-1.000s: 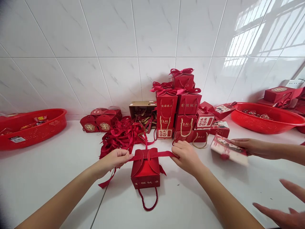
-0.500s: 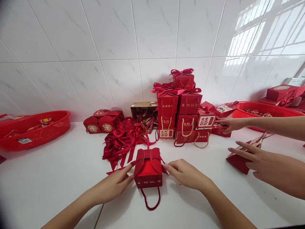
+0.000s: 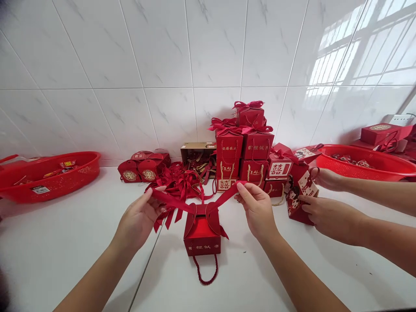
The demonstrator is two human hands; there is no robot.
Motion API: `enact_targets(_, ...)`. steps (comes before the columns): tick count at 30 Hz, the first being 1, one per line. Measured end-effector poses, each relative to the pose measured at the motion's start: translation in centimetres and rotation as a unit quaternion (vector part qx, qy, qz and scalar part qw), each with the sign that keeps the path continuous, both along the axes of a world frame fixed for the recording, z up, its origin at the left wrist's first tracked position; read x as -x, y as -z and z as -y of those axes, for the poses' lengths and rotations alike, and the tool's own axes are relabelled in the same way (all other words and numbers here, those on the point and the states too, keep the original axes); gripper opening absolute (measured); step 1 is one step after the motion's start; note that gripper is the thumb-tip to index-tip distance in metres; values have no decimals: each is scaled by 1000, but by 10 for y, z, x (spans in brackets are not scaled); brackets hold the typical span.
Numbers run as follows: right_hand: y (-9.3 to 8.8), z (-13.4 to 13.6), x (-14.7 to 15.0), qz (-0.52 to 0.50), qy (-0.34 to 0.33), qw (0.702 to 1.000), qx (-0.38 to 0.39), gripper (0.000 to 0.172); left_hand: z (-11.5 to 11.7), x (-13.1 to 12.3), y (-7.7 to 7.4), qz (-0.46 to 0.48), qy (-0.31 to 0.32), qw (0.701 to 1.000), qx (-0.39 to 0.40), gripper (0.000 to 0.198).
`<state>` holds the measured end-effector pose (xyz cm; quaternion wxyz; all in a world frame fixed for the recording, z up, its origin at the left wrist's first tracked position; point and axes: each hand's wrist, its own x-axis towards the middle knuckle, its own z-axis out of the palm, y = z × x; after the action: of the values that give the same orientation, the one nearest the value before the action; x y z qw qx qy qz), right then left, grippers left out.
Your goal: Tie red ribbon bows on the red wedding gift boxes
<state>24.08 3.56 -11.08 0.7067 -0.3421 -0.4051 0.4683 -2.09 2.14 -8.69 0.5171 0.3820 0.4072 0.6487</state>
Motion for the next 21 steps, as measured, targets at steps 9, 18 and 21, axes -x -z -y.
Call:
enact_targets(9, -8, 0, 15, 87, 17, 995, -40, 27, 7, -11, -22, -28, -58, 995, -82, 28)
enact_targets(18, -41, -5, 20, 37, 29, 994, -95, 26, -4, -23, -47, -103, -40, 979, -170, 27)
enact_targets(21, -55, -7, 24, 40, 19, 993, -109, 18, -10, -32, -56, -108, -20, 974, -199, 26)
